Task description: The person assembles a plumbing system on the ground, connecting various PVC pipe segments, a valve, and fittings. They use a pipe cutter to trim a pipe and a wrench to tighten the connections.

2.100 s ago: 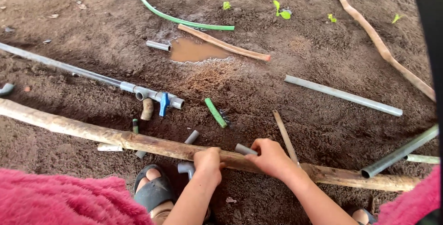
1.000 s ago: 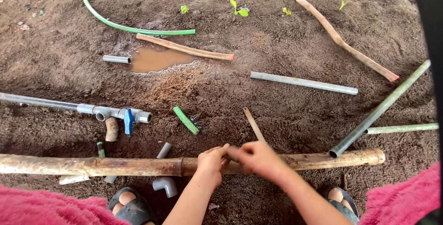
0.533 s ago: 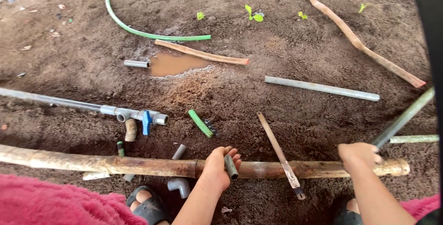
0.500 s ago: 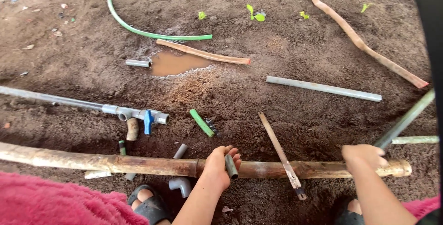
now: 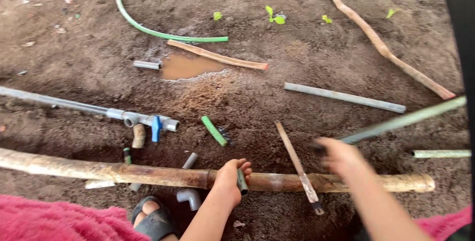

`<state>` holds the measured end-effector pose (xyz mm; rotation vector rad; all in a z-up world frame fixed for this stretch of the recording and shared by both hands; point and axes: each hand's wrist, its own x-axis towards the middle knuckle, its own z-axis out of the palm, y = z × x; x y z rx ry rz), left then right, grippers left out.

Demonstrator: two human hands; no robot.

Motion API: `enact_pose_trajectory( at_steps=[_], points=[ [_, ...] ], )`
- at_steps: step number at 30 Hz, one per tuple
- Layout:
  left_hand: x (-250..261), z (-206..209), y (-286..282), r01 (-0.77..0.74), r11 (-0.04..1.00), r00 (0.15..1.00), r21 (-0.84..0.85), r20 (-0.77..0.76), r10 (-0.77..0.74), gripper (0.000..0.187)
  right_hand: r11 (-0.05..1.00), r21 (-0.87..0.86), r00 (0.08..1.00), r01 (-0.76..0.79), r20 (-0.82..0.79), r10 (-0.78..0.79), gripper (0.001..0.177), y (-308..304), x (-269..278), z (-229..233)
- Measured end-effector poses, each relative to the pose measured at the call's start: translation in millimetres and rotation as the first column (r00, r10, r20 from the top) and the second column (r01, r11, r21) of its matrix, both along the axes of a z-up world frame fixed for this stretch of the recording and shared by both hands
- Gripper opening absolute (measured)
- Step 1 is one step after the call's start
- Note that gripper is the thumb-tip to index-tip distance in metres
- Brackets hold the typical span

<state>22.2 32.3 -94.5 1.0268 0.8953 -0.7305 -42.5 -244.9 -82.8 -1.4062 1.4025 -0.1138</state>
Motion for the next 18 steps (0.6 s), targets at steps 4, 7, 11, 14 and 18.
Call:
enact_pose_trajectory(
  at_steps=[4,7,11,14,18],
  points=[
    [5,-32,-5,-0.065,0.996,0.997,-0.065,0.032,0.067,0.046,0.735,0.27,0.782,-0.621,0.274,0.56,0.042,108,2,72],
    [13,-51,-1,-0.114,0.992,0.991,-0.047,0.058,0.117,0.058,0.488,0.239,0.542,-0.84,0.423,0.726,0.043,114,4,76],
    [10,-31,2,-0.166,0.986,0.986,0.005,0.026,0.166,0.049,0.685,-0.068,0.689,-0.725,-0.062,0.723,0.026,90,15,61],
    [9,-40,0,-0.095,0.995,0.995,0.004,0.031,0.095,0.03,0.638,-0.265,0.69,-0.723,-0.242,0.682,0.023,53,29,32],
    [3,-18,4,-0.08,0.995,0.997,0.064,0.005,0.08,0.023,0.397,-0.359,0.523,-0.845,-0.4,0.753,0.048,30,50,10]
  ],
)
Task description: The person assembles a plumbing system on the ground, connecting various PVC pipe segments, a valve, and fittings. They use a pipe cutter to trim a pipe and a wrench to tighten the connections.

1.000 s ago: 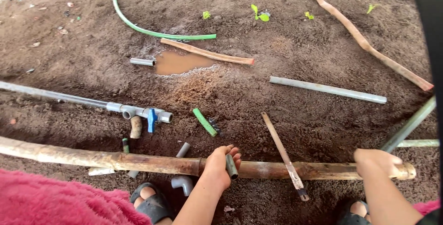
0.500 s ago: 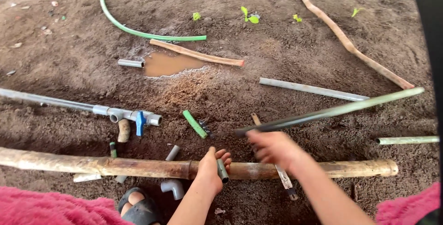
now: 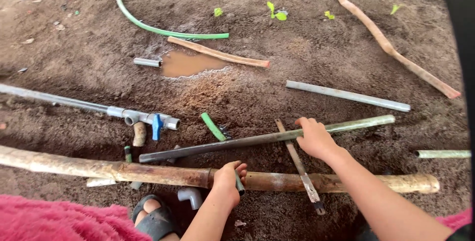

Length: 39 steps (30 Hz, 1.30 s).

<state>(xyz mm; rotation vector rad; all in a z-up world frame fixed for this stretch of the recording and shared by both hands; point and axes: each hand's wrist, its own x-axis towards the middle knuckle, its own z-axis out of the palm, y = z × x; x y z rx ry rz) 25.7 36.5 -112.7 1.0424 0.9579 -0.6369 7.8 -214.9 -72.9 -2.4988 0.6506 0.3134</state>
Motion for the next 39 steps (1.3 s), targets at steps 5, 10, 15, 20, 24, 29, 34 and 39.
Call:
enact_pose_trajectory(
  at_steps=[5,10,15,20,24,29,34,39],
  points=[
    [-2,24,23,0.008,0.998,0.998,0.062,0.064,-0.012,0.026,0.914,-0.253,0.937,-0.318,-0.228,0.263,0.05,-2,27,-47],
    [2,31,48,0.006,0.995,0.999,0.101,0.031,-0.01,0.029,0.795,-0.462,0.918,-0.395,-0.242,0.315,0.045,11,44,-85],
    [6,31,59,-0.051,0.996,0.997,0.069,0.068,0.046,0.026,0.677,-0.621,0.908,-0.395,-0.152,0.39,0.041,13,49,-106],
    [16,13,48,-0.114,0.993,0.983,0.026,0.145,0.109,0.032,0.782,-0.52,0.933,-0.344,-0.098,0.346,0.029,29,44,-75],
    [22,29,38,-0.12,0.992,0.981,0.034,0.158,0.113,0.032,0.796,-0.49,0.93,-0.355,-0.103,0.352,0.033,48,30,-60],
    [27,40,28,-0.17,0.985,0.972,0.011,0.164,0.166,0.031,0.901,-0.238,0.926,-0.363,0.01,0.376,0.035,58,18,-48],
    [25,32,18,-0.135,0.991,0.978,0.013,0.161,0.131,0.027,0.93,-0.224,0.954,-0.29,0.014,0.301,0.034,51,12,-34],
    [33,-2,16,-0.124,0.992,0.979,0.006,0.161,0.122,0.026,0.945,-0.217,0.968,-0.245,0.001,0.252,0.035,29,3,-34]
  ],
)
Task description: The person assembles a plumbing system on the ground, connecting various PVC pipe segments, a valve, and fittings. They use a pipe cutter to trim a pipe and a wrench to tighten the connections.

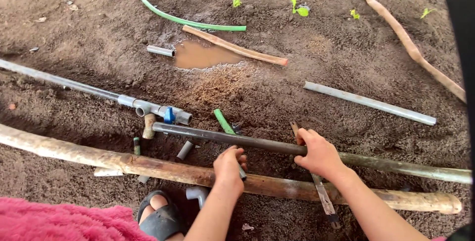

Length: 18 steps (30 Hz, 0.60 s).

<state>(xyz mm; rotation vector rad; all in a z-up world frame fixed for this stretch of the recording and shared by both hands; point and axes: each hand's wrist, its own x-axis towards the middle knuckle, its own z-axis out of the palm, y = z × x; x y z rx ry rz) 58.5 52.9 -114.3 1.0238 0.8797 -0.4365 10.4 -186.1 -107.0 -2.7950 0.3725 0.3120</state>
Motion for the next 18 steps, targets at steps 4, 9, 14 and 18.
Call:
enact_pose_trajectory(
  at_steps=[4,9,14,18],
  points=[
    [37,-76,14,-0.019,0.995,0.986,0.096,0.166,0.003,0.044,0.993,0.031,0.993,0.113,0.036,-0.114,0.036,-12,-10,1],
    [56,-75,26,-0.098,0.99,0.992,0.101,0.086,0.089,0.03,0.991,0.012,0.99,0.134,-0.035,-0.133,0.044,-11,-28,12],
    [61,-49,43,-0.207,0.976,0.974,0.076,0.116,0.197,0.029,0.968,0.203,0.989,0.148,-0.035,-0.144,0.05,15,-49,40],
    [94,-84,69,-0.29,0.945,0.95,0.15,0.167,0.265,0.022,0.952,0.264,0.988,0.154,-0.055,-0.145,0.052,16,-64,57]
  ],
)
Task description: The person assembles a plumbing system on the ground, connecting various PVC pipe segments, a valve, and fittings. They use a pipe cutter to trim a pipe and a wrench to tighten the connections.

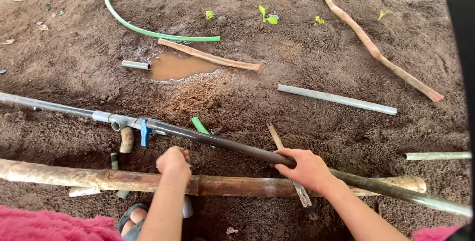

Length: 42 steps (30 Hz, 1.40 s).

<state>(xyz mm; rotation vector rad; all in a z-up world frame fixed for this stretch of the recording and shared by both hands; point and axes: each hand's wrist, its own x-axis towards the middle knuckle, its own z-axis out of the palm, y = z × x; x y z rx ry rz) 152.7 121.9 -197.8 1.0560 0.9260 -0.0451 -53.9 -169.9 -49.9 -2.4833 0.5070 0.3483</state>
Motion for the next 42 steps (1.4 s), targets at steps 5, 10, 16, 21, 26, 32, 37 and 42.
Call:
enact_pose_trajectory(
  at_steps=[5,10,16,21,26,32,37,42],
  points=[
    [8,-9,19,0.091,0.968,0.996,0.236,-0.032,-0.086,0.011,1.0,-0.013,0.999,0.017,-0.031,-0.017,0.054,-21,-1,-21],
    [-23,74,10,0.132,0.979,0.969,0.156,-0.229,-0.094,0.011,0.996,-0.086,0.989,0.005,-0.144,-0.017,0.05,-20,-10,-15],
    [-27,67,14,0.092,0.992,0.975,0.081,-0.209,-0.073,0.011,0.998,-0.056,0.979,0.032,-0.198,-0.043,0.051,-24,-16,-11],
    [-37,65,19,0.131,0.985,0.977,0.114,-0.185,-0.109,0.037,0.99,-0.138,0.971,0.009,-0.234,-0.042,0.049,-28,-11,-20],
    [-39,62,20,0.153,0.985,0.968,0.074,-0.21,-0.134,0.028,0.991,-0.134,0.971,-0.027,-0.238,-0.006,0.056,-36,-6,-36],
    [-26,58,24,0.174,0.979,0.968,0.109,-0.202,-0.15,0.014,1.0,-0.023,0.954,0.015,-0.3,-0.021,0.047,-32,-1,-11],
    [-23,68,32,0.255,0.959,0.944,0.123,-0.248,-0.219,0.015,0.993,-0.116,0.961,-0.006,-0.277,-0.026,0.049,-39,4,-22],
    [26,23,63,0.773,0.473,0.634,0.424,-0.56,-0.534,0.022,0.944,-0.324,0.992,-0.061,-0.12,0.023,0.048,-38,-6,-44]
  ],
)
